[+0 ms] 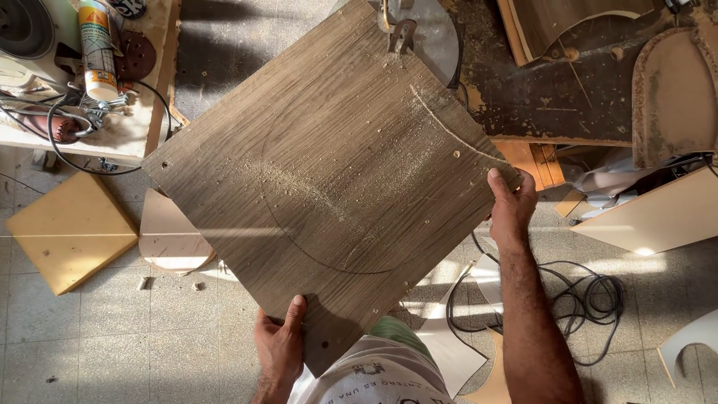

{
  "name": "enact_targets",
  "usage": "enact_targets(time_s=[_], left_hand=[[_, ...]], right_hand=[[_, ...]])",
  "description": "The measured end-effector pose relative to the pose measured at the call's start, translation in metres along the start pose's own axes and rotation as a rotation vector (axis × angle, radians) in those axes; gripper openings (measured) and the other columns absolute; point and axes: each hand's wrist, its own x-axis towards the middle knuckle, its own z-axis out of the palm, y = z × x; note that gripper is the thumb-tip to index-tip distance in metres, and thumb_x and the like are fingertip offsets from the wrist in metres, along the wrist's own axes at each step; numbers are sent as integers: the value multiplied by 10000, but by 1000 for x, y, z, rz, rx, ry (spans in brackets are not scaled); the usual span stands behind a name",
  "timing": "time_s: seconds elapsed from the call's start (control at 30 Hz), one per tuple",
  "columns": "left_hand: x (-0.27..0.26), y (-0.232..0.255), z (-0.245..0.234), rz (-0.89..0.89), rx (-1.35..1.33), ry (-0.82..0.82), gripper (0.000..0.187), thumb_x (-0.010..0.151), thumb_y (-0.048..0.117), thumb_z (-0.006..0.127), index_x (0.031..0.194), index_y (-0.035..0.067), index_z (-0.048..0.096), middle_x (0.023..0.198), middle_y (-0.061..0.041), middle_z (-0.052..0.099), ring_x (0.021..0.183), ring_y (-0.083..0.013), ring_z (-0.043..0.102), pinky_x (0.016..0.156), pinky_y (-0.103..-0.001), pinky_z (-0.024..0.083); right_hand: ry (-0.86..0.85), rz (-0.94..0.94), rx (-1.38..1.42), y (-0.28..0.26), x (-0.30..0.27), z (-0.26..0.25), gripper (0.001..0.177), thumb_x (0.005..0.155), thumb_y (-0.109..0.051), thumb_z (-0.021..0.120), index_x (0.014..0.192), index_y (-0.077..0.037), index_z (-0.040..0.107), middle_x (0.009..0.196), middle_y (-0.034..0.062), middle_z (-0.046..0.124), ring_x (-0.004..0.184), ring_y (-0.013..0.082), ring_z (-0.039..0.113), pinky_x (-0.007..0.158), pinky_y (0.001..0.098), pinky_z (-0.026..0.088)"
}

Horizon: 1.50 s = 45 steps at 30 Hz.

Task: Cutting a curved shape out of a wooden board using a scroll saw

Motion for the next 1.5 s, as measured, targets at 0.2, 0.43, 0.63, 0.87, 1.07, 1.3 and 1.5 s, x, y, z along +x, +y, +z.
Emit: enact_targets(time_s=[0.2, 0.43, 0.63, 0.87, 1.07, 1.3, 1.5], left_hand=[[9, 6, -4, 44, -11, -8, 428, 808, 197, 801, 1121, -24, 609, 1001, -204, 720, 883, -292, 680, 749, -413, 600], [10, 28, -7, 10, 19, -12, 477, 801, 206, 787, 1174, -40, 618, 1075, -214, 719, 952, -323, 689, 797, -437, 612], [10, 30, -5, 2, 3, -27, 494, 798, 192, 780, 1192, -48, 603, 1096, -225, 714, 973, -330, 688, 823, -443, 611], [20, 18, -7, 42, 15, -7, 461, 797, 204, 799, 1151, -32, 622, 1045, -205, 727, 913, -291, 685, 774, -399, 594], [23, 20, -8, 42, 38, -9, 471, 794, 226, 800, 1146, -33, 624, 1035, -199, 721, 911, -295, 682, 761, -407, 599], [24, 17, -6, 47, 23, 12, 444, 797, 213, 809, 1123, -31, 632, 1003, -198, 720, 880, -272, 673, 731, -399, 591], [22, 18, -6, 33, 192, 58, 460, 783, 303, 826, 1073, -5, 646, 943, -161, 712, 832, -252, 658, 690, -379, 553]], right_hand=[[29, 16, -44, 0, -6, 3, 359, 887, -271, 801, 1138, -103, 608, 1065, 28, 686, 992, 162, 624, 841, 318, 567], [16, 8, -24, -2, -15, 9, 354, 891, -262, 798, 1137, -90, 611, 1065, 31, 683, 979, 154, 622, 845, 297, 568], [33, 14, -33, 0, -11, 10, 376, 889, -265, 801, 1159, -88, 608, 1084, 33, 691, 1004, 162, 635, 872, 320, 580], [33, -4, -21, 1, -10, 12, 354, 900, -233, 793, 1158, -72, 612, 1091, 49, 704, 1017, 165, 651, 904, 299, 590], [28, 1, -1, -4, -12, 16, 333, 905, -212, 787, 1153, -67, 619, 1090, 62, 713, 1020, 176, 671, 911, 290, 614], [33, -8, 13, 0, -7, 16, 356, 893, -228, 798, 1154, -69, 614, 1082, 64, 709, 1004, 176, 669, 908, 296, 607], [38, -6, 22, -3, -6, 17, 338, 893, -212, 797, 1145, -78, 615, 1093, 41, 713, 1024, 161, 663, 926, 294, 595]])
